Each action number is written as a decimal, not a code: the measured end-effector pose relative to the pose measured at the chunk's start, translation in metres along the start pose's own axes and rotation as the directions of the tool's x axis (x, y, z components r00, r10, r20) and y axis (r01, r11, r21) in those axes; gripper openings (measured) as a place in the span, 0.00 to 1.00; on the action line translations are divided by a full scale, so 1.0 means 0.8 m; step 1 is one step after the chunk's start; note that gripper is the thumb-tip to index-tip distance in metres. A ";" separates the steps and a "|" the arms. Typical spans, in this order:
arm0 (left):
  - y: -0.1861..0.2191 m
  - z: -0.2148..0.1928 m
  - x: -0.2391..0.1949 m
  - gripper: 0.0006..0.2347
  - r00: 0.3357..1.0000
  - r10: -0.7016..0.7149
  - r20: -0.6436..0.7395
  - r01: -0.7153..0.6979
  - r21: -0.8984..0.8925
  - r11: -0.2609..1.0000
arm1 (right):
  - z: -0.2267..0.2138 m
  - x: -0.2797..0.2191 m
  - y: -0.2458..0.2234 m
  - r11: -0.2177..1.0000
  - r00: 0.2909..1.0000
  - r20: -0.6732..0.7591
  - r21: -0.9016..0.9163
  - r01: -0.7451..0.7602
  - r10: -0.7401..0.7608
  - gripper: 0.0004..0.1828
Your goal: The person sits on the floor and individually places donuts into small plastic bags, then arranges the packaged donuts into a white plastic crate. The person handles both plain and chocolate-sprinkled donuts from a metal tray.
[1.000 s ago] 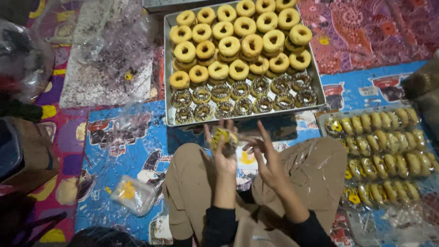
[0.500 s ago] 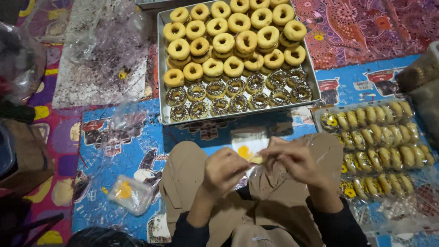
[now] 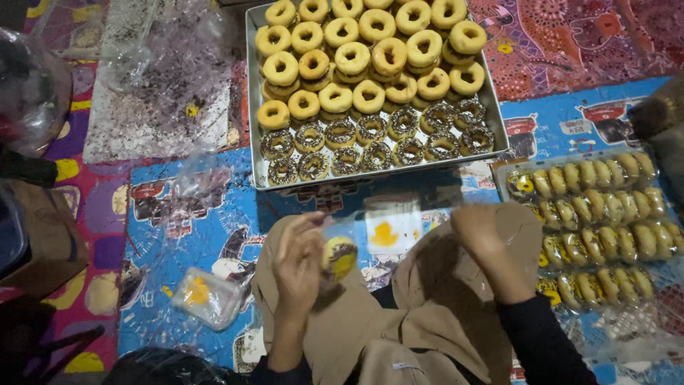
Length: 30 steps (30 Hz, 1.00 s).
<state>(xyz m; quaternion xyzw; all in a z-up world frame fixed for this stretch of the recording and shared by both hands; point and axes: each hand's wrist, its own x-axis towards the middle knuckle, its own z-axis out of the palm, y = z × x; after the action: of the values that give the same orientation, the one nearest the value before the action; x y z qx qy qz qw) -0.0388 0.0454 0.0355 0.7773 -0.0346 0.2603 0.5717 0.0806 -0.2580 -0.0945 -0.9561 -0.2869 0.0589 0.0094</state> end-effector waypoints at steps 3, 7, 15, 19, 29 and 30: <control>-0.072 0.007 -0.013 0.06 0.948 -0.317 -0.022 0.316 -0.024 0.948 | 0.044 0.027 -0.027 0.809 0.908 0.296 0.583 0.072 -0.295 0.25; -0.156 0.007 -0.029 0.08 0.867 -0.458 -0.194 0.487 0.142 0.862 | 0.106 0.080 -0.163 0.044 0.969 -0.190 0.982 0.185 0.156 0.17; -0.192 -0.030 -0.122 0.10 0.703 -0.638 -0.314 0.711 0.341 0.615 | 0.223 0.061 -0.226 -0.245 0.864 0.491 0.856 -0.454 0.113 0.14; -0.241 0.007 -0.085 0.09 0.848 -0.463 -0.258 0.527 0.496 0.690 | 0.249 0.107 -0.114 0.600 0.950 0.129 0.749 -0.280 0.283 0.12; -0.335 0.156 -0.050 0.20 0.972 -0.235 -0.022 0.188 0.674 0.715 | 0.176 0.121 -0.091 0.992 0.996 -0.039 0.096 0.079 -0.076 0.06; -0.326 0.167 -0.053 0.24 0.953 -0.302 -0.022 0.253 0.607 0.754 | 0.159 0.101 -0.092 0.983 0.980 -0.170 0.132 0.128 -0.105 0.07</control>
<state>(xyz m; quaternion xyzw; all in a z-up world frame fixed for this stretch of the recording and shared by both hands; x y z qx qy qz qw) 0.0651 0.0034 -0.2390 0.9242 0.1437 0.1398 0.3250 0.0922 -0.1543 -0.2255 -0.9361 -0.3358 0.0006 0.1046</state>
